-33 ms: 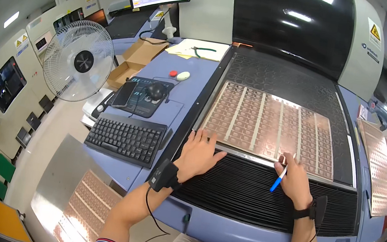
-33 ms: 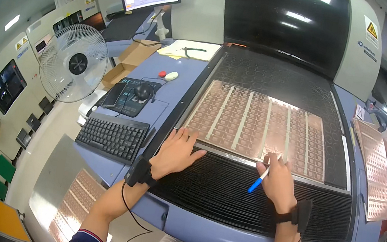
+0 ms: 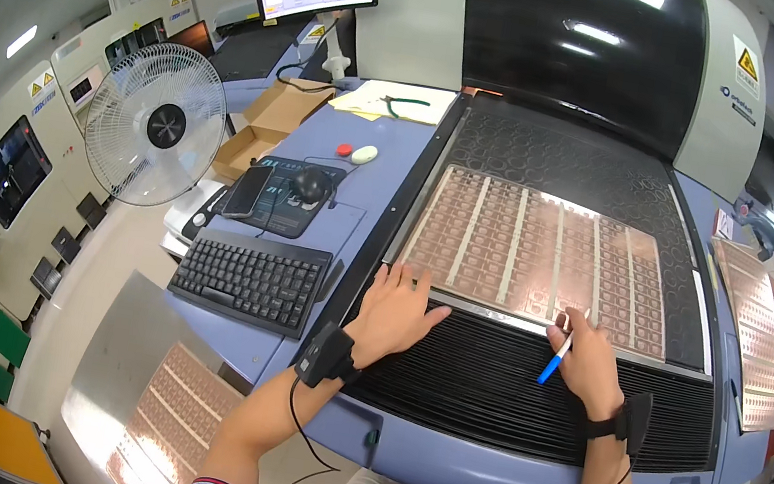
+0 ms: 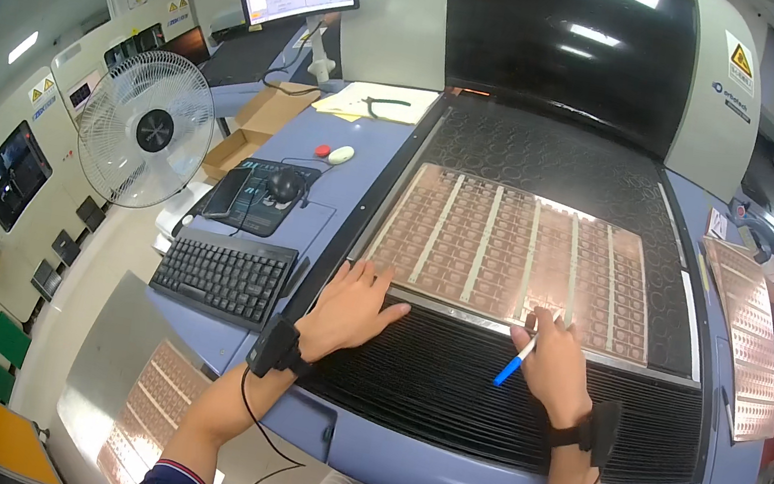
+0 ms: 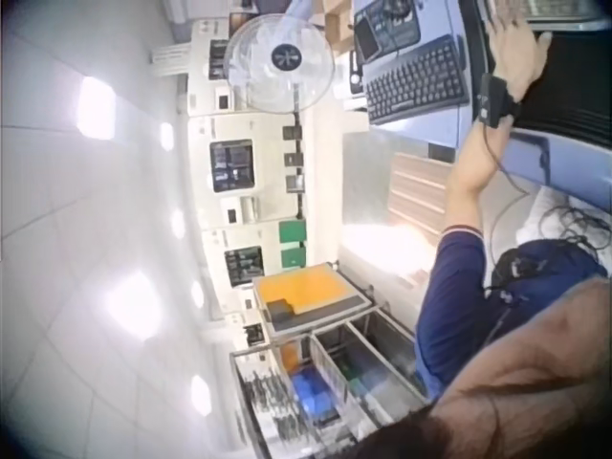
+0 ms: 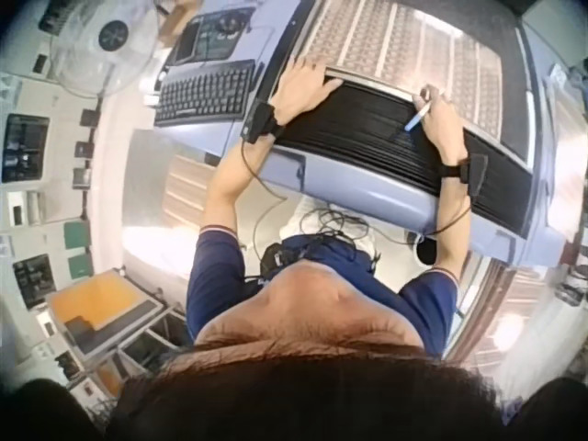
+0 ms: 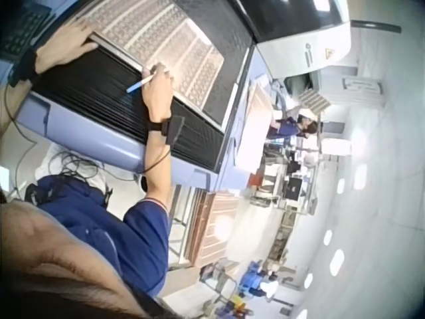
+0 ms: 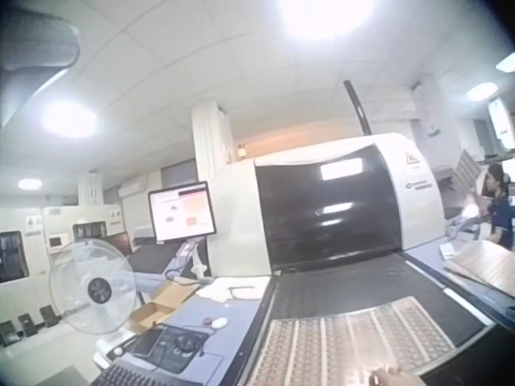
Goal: Inspecting and marking electronic circuit board panels using a blue pen on an inspection workstation.
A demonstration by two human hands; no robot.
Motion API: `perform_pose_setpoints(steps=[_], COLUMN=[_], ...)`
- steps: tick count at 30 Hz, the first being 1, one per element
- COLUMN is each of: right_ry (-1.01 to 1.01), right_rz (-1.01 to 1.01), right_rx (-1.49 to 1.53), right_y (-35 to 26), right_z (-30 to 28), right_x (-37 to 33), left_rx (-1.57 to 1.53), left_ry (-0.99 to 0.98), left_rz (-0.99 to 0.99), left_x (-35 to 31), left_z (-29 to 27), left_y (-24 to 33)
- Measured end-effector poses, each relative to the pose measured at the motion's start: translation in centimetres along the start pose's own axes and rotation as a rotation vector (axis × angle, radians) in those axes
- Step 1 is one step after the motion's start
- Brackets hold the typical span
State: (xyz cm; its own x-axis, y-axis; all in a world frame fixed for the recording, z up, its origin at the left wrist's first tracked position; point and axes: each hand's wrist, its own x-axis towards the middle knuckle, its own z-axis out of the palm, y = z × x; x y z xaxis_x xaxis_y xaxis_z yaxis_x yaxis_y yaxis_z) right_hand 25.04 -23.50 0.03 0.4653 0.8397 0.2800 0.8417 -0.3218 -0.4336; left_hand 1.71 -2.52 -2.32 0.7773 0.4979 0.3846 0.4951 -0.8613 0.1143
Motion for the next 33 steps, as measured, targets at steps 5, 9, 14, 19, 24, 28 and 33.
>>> perform_pose_setpoints(steps=[5,9,14,19,24,28,33], right_ry=[-0.098,-0.116,-0.101,-0.015,-0.027,0.082,0.101], right_rz=[0.025,-0.001,0.017,-0.030,0.013,-0.088,-0.133], right_rx=[-0.065,-0.063,-0.028,-0.046,0.033,-0.109,-0.011], right_y=[-1.5,-2.2,-1.5,-1.3,-0.2,0.7,-0.1], right_z=[-0.7,-0.1,-0.3,0.6,1.3,2.6,1.5], right_x=[-0.4,-0.2,-0.5,-1.0,-1.4,-1.0,-0.9], left_rx=[-0.027,-0.032,-0.180,-0.057,0.215,0.101,-0.233], left_ry=[-0.151,-0.214,-0.154,0.201,0.017,0.265,0.276], left_rz=[-0.140,-0.235,-0.278,-0.528,-0.827,-0.782,-0.306], left_x=[0.4,0.7,-0.8,-9.5,-16.7,-16.3,-8.1], left_z=[-2.4,-3.8,-8.2,-12.9,-10.4,-10.8,-9.4], left_y=[-0.1,-1.3,-1.1,-6.0,-15.2,-14.2,-4.6])
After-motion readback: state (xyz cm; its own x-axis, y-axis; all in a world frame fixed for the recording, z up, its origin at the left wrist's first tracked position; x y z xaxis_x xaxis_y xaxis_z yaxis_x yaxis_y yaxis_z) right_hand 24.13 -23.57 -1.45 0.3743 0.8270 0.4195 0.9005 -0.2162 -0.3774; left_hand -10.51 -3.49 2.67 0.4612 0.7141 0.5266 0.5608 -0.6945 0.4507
